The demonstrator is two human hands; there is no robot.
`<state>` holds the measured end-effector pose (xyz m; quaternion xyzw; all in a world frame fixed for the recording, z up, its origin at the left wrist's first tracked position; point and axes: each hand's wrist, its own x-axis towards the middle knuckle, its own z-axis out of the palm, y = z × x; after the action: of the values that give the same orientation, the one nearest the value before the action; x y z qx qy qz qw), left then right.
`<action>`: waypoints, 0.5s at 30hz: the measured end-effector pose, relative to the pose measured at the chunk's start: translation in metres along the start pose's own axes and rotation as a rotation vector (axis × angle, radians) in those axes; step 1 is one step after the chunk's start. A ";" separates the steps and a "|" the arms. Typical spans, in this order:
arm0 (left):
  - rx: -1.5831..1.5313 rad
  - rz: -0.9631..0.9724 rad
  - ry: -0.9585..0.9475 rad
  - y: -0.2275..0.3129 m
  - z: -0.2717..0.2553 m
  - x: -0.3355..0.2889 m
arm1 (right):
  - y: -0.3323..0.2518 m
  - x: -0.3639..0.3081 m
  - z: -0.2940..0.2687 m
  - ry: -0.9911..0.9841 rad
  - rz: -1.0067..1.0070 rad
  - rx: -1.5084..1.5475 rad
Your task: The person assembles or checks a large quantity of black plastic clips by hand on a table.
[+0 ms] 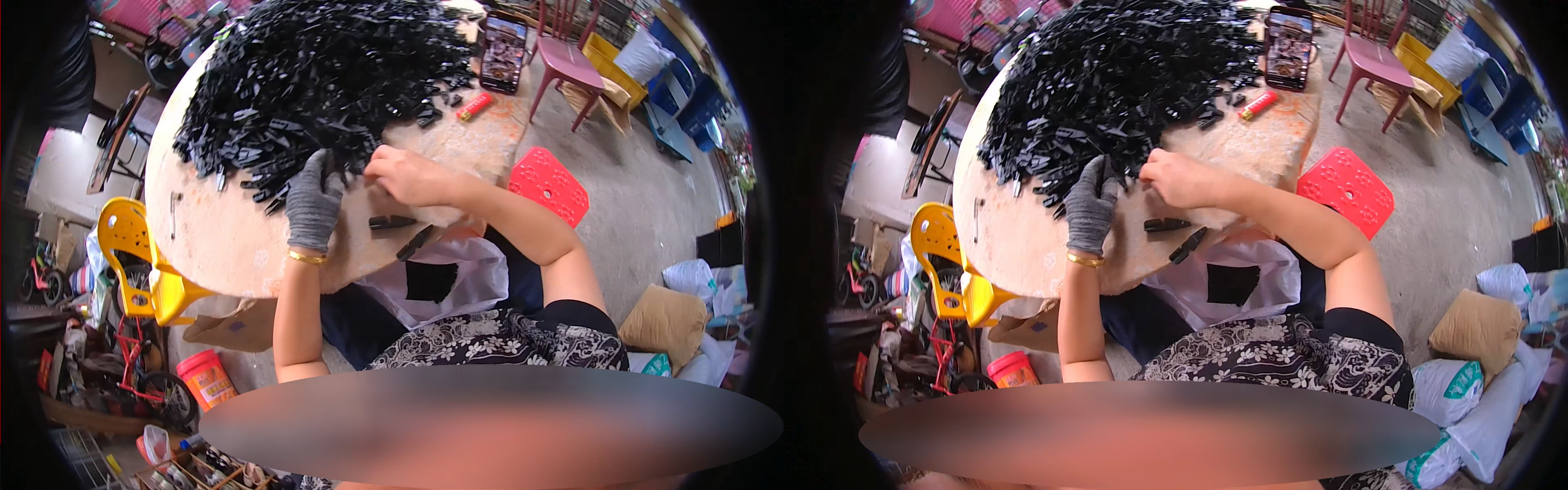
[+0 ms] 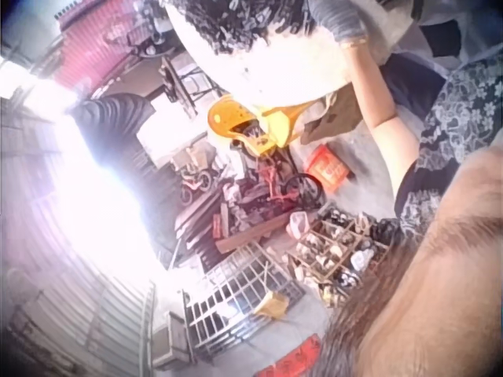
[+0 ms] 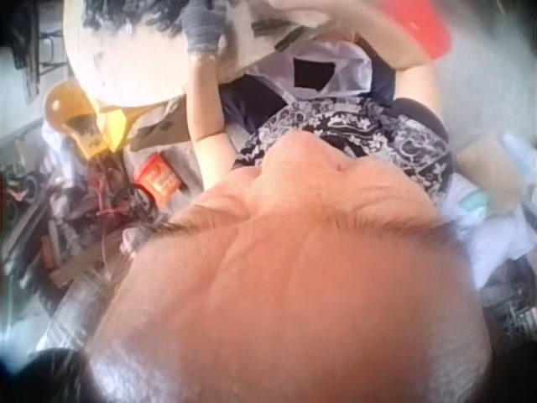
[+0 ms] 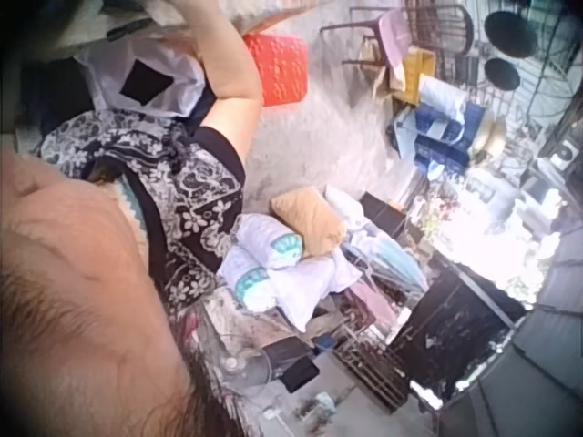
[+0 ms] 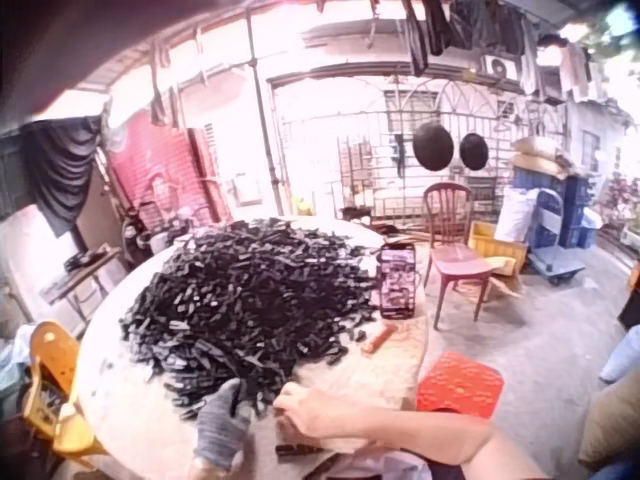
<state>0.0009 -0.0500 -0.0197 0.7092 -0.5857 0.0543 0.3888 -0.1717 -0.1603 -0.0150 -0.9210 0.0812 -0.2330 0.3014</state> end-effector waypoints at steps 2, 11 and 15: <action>-0.055 0.017 0.050 0.004 0.000 0.002 | 0.007 -0.002 -0.008 -0.080 -0.013 0.030; -0.238 0.033 -0.009 0.011 -0.010 -0.009 | 0.014 -0.011 0.002 0.080 -0.080 0.035; -0.211 -0.016 -0.200 0.020 -0.017 -0.026 | 0.015 -0.016 0.004 0.134 -0.104 0.101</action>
<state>-0.0179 -0.0193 -0.0118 0.6710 -0.6181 -0.0817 0.4014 -0.1840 -0.1658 -0.0326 -0.8900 0.0412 -0.3132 0.3289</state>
